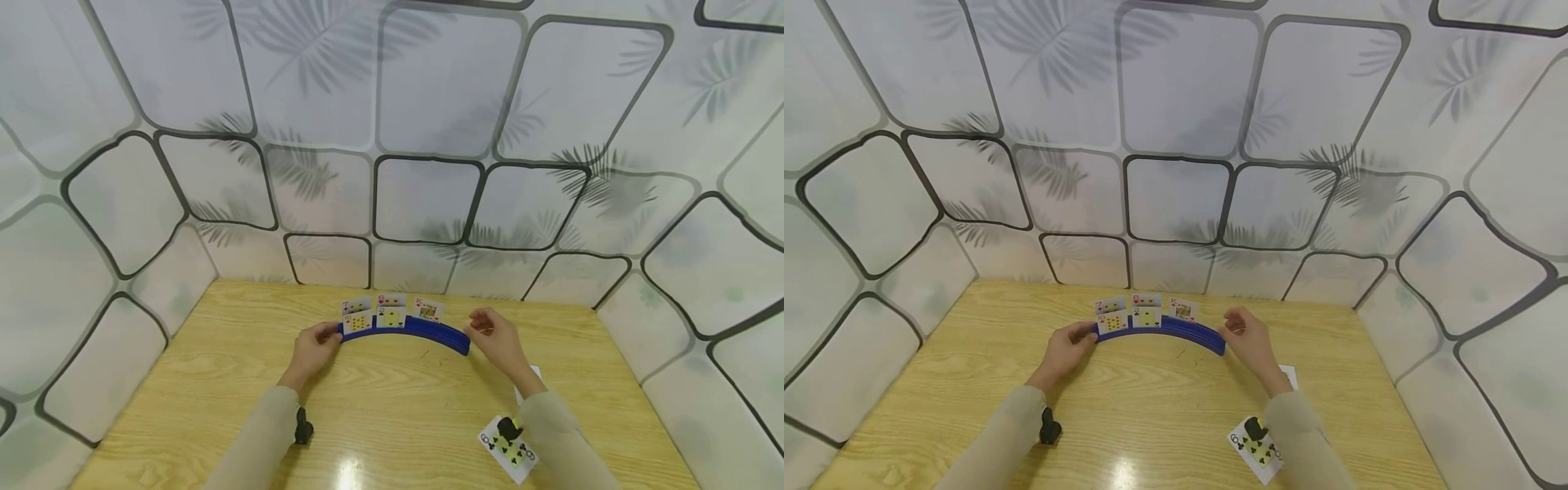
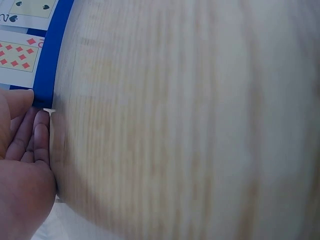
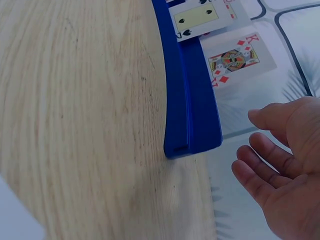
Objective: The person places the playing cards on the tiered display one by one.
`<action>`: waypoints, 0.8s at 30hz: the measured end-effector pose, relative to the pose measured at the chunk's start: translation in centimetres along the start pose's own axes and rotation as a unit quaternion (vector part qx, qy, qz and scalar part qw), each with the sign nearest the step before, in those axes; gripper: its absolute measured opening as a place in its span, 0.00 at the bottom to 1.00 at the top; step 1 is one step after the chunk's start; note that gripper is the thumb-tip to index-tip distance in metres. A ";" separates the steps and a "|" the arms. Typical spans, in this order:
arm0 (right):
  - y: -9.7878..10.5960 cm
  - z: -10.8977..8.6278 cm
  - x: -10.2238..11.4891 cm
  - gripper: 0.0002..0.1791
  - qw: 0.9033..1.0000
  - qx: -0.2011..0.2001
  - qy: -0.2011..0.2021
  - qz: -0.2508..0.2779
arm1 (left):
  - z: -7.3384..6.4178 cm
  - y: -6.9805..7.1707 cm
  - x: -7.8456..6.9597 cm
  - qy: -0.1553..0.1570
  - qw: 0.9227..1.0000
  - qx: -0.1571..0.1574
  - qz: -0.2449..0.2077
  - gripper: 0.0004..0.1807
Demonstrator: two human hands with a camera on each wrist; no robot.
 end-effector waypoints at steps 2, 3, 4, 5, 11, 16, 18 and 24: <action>0.3 -0.2 -0.4 0.17 1.000 0.000 -0.001 -0.005 | 0.0 0.0 0.1 0.001 1.000 0.001 -0.001 0.17; 0.4 -0.3 -0.5 0.17 1.000 0.000 -0.003 -0.010 | 0.0 0.0 0.1 0.001 1.000 0.001 -0.002 0.17; 0.6 -0.5 -0.6 0.18 1.000 0.000 -0.004 -0.014 | 0.0 0.0 0.1 0.002 1.000 0.001 -0.002 0.17; 0.8 -0.6 -0.7 0.18 1.000 -0.001 -0.003 -0.017 | 0.0 0.0 0.1 0.001 1.000 0.001 -0.002 0.17; 2.0 -1.5 -1.4 0.19 0.999 -0.005 -0.001 -0.034 | 0.1 0.0 0.1 0.001 1.000 -0.001 0.002 0.17; 3.1 -2.2 -2.3 0.20 0.999 -0.012 0.002 -0.052 | 0.1 0.0 0.1 0.000 1.000 -0.002 0.000 0.18; 3.6 -2.6 -2.6 0.20 0.998 -0.015 0.003 -0.055 | 0.1 0.0 0.1 0.000 1.000 -0.001 -0.001 0.17; 5.0 -3.4 -3.5 0.21 0.997 -0.017 0.001 -0.075 | 0.1 0.0 0.1 0.007 1.000 -0.002 -0.003 0.17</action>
Point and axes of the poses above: each hand's wrist, its own z-axis towards the middle knuckle, its own y-axis out of the back of the hand, x = y × z, the point moved 4 cm from there along z, towards the middle knuckle, and after that the axes turned 8 degrees about -x, right-handed, at the moved point
